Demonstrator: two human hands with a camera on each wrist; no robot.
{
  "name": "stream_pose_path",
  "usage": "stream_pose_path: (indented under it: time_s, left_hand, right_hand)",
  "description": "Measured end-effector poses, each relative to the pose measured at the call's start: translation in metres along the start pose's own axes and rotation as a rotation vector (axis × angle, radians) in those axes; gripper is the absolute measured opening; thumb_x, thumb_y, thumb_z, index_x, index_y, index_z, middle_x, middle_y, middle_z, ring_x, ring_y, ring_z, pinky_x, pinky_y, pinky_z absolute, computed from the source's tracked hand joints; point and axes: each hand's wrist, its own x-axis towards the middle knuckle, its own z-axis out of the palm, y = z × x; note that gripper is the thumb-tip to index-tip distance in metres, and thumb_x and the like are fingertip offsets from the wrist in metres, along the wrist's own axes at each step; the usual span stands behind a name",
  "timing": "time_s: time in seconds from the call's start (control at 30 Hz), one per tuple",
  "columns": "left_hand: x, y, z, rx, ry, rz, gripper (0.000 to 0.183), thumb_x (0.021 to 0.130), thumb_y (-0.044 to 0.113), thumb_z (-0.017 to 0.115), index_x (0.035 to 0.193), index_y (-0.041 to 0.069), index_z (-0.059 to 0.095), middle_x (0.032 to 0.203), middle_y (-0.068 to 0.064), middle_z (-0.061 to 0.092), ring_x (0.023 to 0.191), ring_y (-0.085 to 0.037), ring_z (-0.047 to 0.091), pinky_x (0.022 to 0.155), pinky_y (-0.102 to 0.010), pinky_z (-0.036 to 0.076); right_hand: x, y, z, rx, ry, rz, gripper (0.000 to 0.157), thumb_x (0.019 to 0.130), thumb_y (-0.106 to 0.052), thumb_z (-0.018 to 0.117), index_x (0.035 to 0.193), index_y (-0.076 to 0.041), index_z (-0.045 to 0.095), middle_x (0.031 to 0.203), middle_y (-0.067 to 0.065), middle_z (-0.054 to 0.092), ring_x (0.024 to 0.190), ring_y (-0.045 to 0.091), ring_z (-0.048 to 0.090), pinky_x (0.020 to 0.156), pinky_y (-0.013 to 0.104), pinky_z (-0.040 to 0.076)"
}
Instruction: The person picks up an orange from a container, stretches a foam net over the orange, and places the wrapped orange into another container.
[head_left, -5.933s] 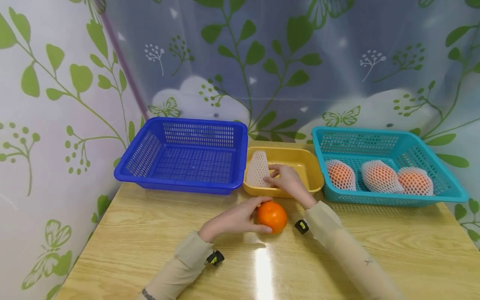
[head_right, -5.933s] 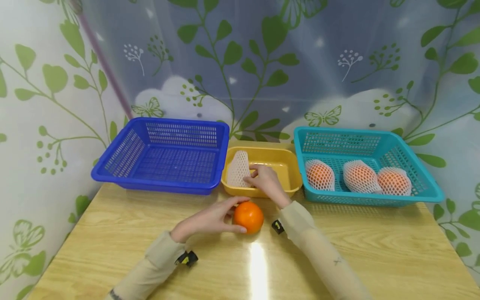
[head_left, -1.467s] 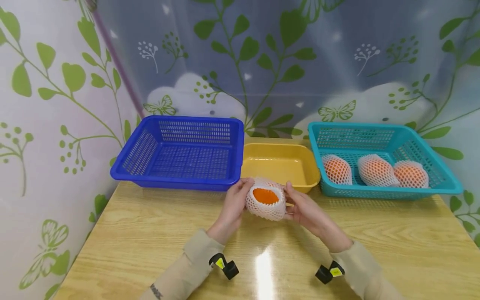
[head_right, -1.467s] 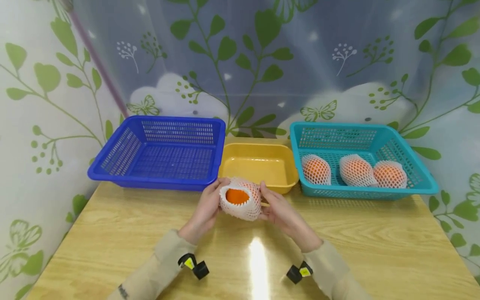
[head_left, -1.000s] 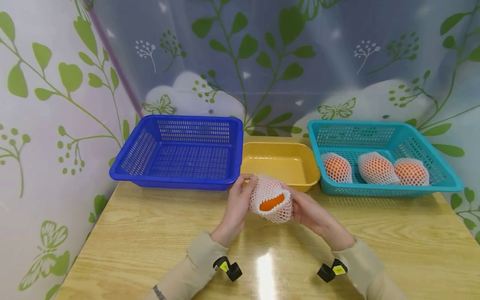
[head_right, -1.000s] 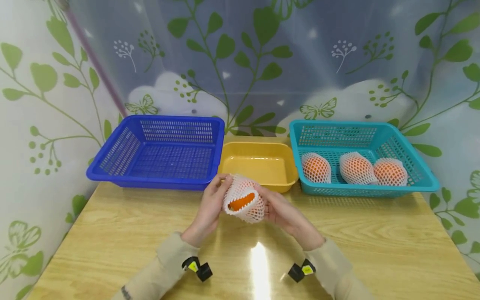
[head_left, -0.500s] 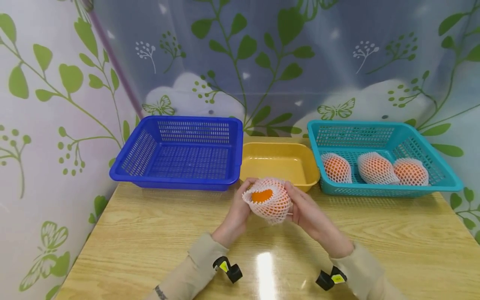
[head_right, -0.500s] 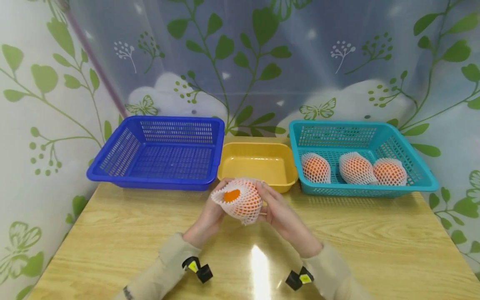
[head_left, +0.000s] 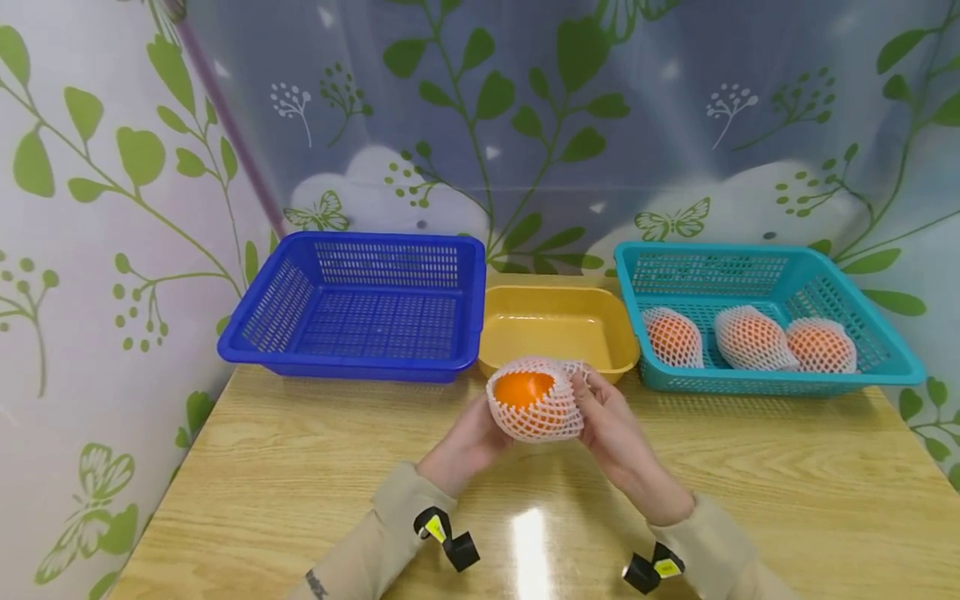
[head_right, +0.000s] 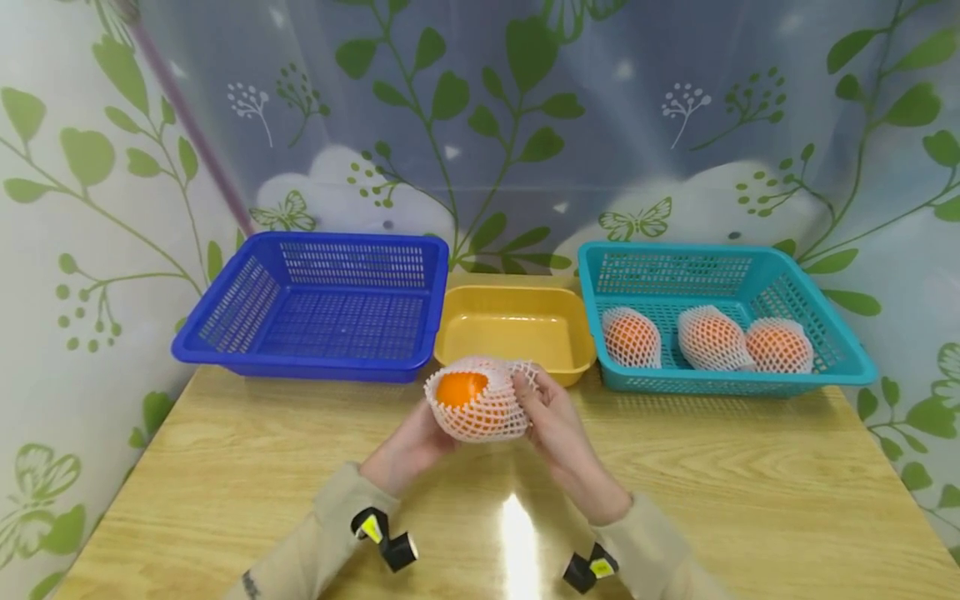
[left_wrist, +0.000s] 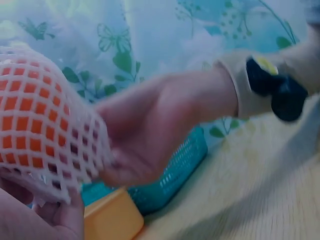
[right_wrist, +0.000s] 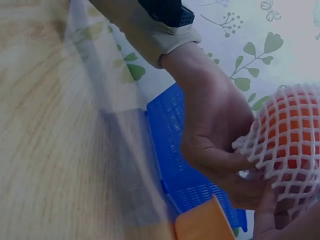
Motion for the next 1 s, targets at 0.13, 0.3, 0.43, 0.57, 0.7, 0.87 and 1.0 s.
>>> stream_pose_path:
  time_s: [0.13, 0.3, 0.43, 0.57, 0.7, 0.87, 1.0]
  left_hand:
    - [-0.003, 0.003, 0.004, -0.006, -0.022, -0.017, 0.027, 0.109, 0.03, 0.038, 0.108, 0.023, 0.064, 0.105, 0.007, 0.059, 0.092, -0.008, 0.053, 0.075, -0.018, 0.046]
    - [-0.006, 0.006, 0.009, -0.038, 0.045, -0.004, 0.022, 0.109, 0.028, 0.043, 0.11, 0.022, 0.065, 0.103, 0.008, 0.061, 0.093, -0.007, 0.054, 0.077, -0.017, 0.045]
    - [-0.006, 0.006, 0.01, -0.062, 0.077, 0.007, 0.02, 0.108, 0.03, 0.046, 0.114, 0.022, 0.064, 0.104, 0.008, 0.061, 0.097, -0.007, 0.054, 0.081, -0.019, 0.046]
    - [-0.006, 0.006, 0.011, -0.052, 0.066, 0.006, 0.028, 0.108, 0.033, 0.047, 0.125, 0.018, 0.063, 0.104, 0.007, 0.059, 0.098, -0.008, 0.053, 0.083, -0.02, 0.047]
    - [-0.006, 0.01, 0.012, 0.064, 0.051, 0.013, 0.041, 0.109, 0.039, 0.042, 0.138, 0.013, 0.057, 0.111, 0.003, 0.061, 0.104, -0.011, 0.055, 0.092, -0.027, 0.051]
    - [-0.009, 0.021, 0.015, 0.386, -0.07, 0.174, 0.063, 0.107, 0.06, 0.027, 0.156, 0.023, 0.038, 0.152, -0.004, 0.048, 0.14, -0.026, 0.046, 0.118, -0.054, 0.037]
    - [-0.012, 0.022, 0.021, 0.57, -0.176, 0.349, 0.068, 0.104, 0.061, 0.041, 0.16, 0.027, 0.023, 0.159, -0.009, 0.039, 0.144, -0.03, 0.044, 0.12, -0.053, 0.038]
  right_hand:
    - [0.002, 0.002, 0.0, 0.022, 0.021, 0.027, 0.019, 0.109, -0.032, 0.046, 0.121, -0.024, 0.056, 0.099, -0.015, 0.071, 0.086, -0.002, 0.066, 0.075, 0.015, 0.056]
    - [0.004, -0.001, -0.004, -0.133, 0.069, -0.038, 0.038, 0.109, -0.035, 0.044, 0.142, -0.017, 0.043, 0.122, -0.012, 0.06, 0.105, 0.0, 0.061, 0.089, 0.016, 0.054]
    - [0.003, -0.004, -0.005, -0.402, -0.005, -0.245, 0.057, 0.106, -0.031, 0.054, 0.156, -0.016, 0.031, 0.149, 0.001, 0.046, 0.13, 0.007, 0.051, 0.104, 0.021, 0.048]
    - [0.0, -0.005, -0.001, -0.657, -0.102, -0.422, 0.091, 0.087, -0.018, 0.081, 0.16, -0.022, 0.027, 0.164, 0.007, 0.034, 0.144, 0.005, 0.039, 0.115, 0.024, 0.039]
    - [-0.003, -0.007, 0.002, -0.668, -0.044, -0.43, 0.09, 0.084, -0.008, 0.082, 0.157, -0.018, 0.031, 0.157, 0.01, 0.042, 0.135, -0.002, 0.047, 0.111, 0.015, 0.041]
    - [-0.003, -0.013, -0.003, -0.592, 0.006, -0.348, 0.076, 0.094, -0.006, 0.069, 0.157, -0.014, 0.029, 0.145, 0.018, 0.048, 0.12, -0.001, 0.057, 0.096, 0.015, 0.052]
    - [-0.002, -0.012, -0.004, -0.604, -0.049, -0.309, 0.078, 0.097, -0.011, 0.067, 0.16, -0.02, 0.022, 0.15, 0.019, 0.042, 0.124, 0.013, 0.057, 0.095, 0.02, 0.055]
